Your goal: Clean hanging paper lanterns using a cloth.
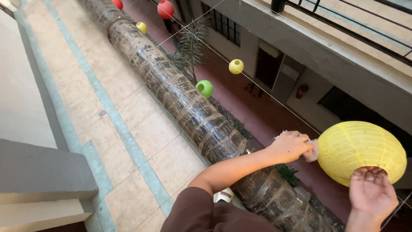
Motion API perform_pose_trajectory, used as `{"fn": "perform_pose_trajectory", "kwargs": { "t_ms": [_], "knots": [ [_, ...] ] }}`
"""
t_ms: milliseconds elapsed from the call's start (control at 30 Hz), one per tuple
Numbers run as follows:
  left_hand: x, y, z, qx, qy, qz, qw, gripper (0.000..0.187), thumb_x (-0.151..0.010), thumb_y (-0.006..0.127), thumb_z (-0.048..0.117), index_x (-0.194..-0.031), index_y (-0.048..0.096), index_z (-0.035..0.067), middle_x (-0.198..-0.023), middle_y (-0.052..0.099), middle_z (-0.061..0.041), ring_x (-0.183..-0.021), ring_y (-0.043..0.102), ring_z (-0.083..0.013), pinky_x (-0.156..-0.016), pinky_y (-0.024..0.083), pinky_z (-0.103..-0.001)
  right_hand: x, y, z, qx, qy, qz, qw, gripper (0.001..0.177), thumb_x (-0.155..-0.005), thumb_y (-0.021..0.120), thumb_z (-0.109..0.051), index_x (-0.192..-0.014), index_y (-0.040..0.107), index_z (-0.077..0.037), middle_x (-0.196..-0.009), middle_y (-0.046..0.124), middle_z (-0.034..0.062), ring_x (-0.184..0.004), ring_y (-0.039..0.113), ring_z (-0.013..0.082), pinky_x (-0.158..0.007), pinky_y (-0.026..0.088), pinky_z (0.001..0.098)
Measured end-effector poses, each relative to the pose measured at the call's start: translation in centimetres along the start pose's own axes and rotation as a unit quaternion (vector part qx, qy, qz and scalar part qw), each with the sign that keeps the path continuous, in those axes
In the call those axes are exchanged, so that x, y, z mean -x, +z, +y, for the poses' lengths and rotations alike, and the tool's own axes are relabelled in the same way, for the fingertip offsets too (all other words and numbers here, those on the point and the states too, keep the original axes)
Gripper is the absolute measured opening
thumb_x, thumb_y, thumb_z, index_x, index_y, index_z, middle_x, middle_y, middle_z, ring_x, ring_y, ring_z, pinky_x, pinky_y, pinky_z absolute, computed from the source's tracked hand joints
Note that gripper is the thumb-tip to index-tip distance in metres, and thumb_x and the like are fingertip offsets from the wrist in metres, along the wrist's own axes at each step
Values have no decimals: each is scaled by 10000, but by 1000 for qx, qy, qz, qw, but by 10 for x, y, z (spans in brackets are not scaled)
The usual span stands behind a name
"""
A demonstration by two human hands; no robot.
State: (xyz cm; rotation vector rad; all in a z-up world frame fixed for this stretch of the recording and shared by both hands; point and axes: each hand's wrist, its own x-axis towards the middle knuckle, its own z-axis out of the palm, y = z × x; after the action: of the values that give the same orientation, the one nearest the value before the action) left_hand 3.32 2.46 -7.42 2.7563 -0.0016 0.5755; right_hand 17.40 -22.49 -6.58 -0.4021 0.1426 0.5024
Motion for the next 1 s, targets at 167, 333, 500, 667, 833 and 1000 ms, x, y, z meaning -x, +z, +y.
{"fn": "perform_pose_trajectory", "kwargs": {
  "t_ms": [167, 333, 500, 667, 833, 1000],
  "knots": [
    [-5, -26, -2, 7, -32, 67, 997, 405, -797, 671, 104, -1191, 673, 200, -1091, 661, -58, -1016, 689, -301, -863, 556, -475, 3, 4, 5, 7, 10, 9, 1000, 145, -1102, 550, -98, -1198, 595, 1, -1155, 594, 113, -1129, 586, 243, -1129, 486, 382],
    [-20, -63, 3, 21, -101, 126, 987, 431, -808, 637, 90, -1218, 668, 220, -1115, 687, -50, -990, 695, -305, -841, 566, -470, -3, -3, 18, 83, 26, 25, 996, 165, -1114, 515, -114, -1202, 618, -19, -1178, 621, 97, -1177, 592, 224, -1125, 473, 366],
    [-28, -78, 14, 108, -136, 180, 968, 471, -889, 651, 125, -1353, 616, 193, -1244, 669, -103, -1049, 694, -346, -873, 582, -448, -17, -23, 31, 167, 95, 3, 981, 154, -1137, 497, -123, -1151, 615, -25, -1166, 621, 104, -1155, 575, 230, -1101, 454, 375],
    [-34, -21, 15, 207, -85, 140, 965, 390, -1002, 606, 159, -1389, 574, 199, -1353, 650, -81, -1194, 690, -321, -1021, 579, -409, -4, -7, 40, 173, 165, -25, 971, 172, -1134, 497, -127, -1108, 602, 6, -1174, 611, 119, -1184, 554, 238, -1103, 430, 388],
    [-35, -18, 28, 55, -6, 29, 998, 494, -797, 704, 268, -1280, 601, 259, -1599, 476, -92, -1440, 486, -442, -1076, 506, -542, 12, 17, 43, 207, 133, 20, 969, 241, -1092, 516, -180, -1260, 573, -17, -1320, 567, 114, -1271, 515, 225, -1169, 420, 382],
    [-35, -1, 23, 71, -2, 29, 997, 560, -863, 683, 330, -1402, 533, 369, -1545, 514, -57, -1439, 502, -445, -1132, 497, -558, 19, 31, 43, 195, 123, -5, 973, 272, -1095, 519, -198, -1286, 566, -10, -1342, 557, 107, -1285, 506, 230, -1184, 402, 378]
  ]
}}
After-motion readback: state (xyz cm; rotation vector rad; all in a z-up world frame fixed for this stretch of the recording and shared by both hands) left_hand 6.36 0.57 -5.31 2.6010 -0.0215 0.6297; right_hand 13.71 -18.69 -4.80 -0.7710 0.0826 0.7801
